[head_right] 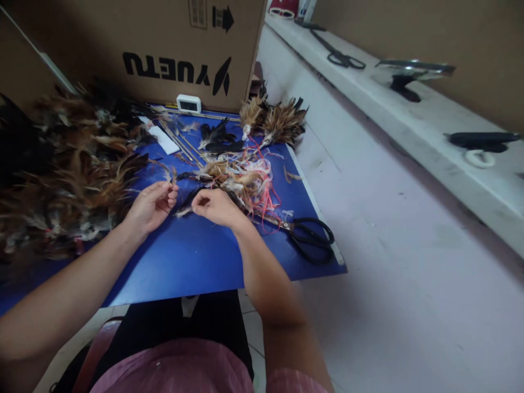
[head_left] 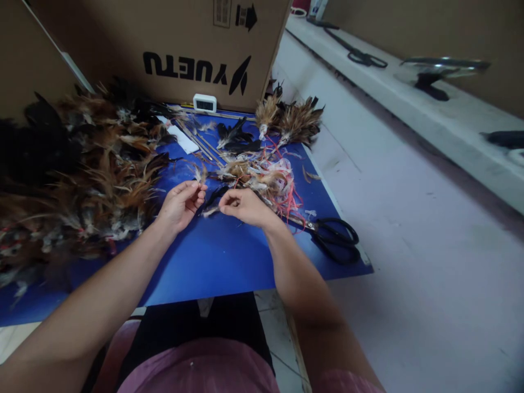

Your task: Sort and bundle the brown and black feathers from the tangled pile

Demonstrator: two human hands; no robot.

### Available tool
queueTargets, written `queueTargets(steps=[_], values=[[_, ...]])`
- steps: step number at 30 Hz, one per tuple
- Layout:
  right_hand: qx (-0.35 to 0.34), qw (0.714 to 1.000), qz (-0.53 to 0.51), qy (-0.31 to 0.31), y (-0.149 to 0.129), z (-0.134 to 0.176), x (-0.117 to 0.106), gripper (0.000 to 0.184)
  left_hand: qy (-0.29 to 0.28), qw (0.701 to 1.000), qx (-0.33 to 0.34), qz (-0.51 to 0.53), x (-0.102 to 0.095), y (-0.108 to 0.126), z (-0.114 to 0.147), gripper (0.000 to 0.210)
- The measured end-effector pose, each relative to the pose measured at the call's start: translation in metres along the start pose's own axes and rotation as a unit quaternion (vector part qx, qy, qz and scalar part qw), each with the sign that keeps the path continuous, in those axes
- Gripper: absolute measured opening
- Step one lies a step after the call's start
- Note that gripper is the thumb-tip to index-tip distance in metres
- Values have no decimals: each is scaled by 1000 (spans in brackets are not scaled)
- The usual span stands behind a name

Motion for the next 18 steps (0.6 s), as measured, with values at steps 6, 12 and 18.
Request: queueTargets(steps=[6, 12, 18], values=[[-42, 984, -109, 133, -3, -4, -8, 24, -67, 995, -26, -70, 14, -10, 8, 17], [-49, 982, -138, 115, -4, -5, 0, 11, -100, 987, -43, -115, 19, -15, 14, 23], [-62, 972, -133, 186, -4, -1, -12, 13, -72, 991, -33, -104, 16, -12, 15, 23]])
Point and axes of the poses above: each hand's wrist, its own z-axis away from the middle knuckle, its own x-axis out of the palm, y = z × x, the point moved 6 cm from there along -z, towards the middle knuckle, and after that the axes turned 4 degrees about x, right-handed, at the moved point
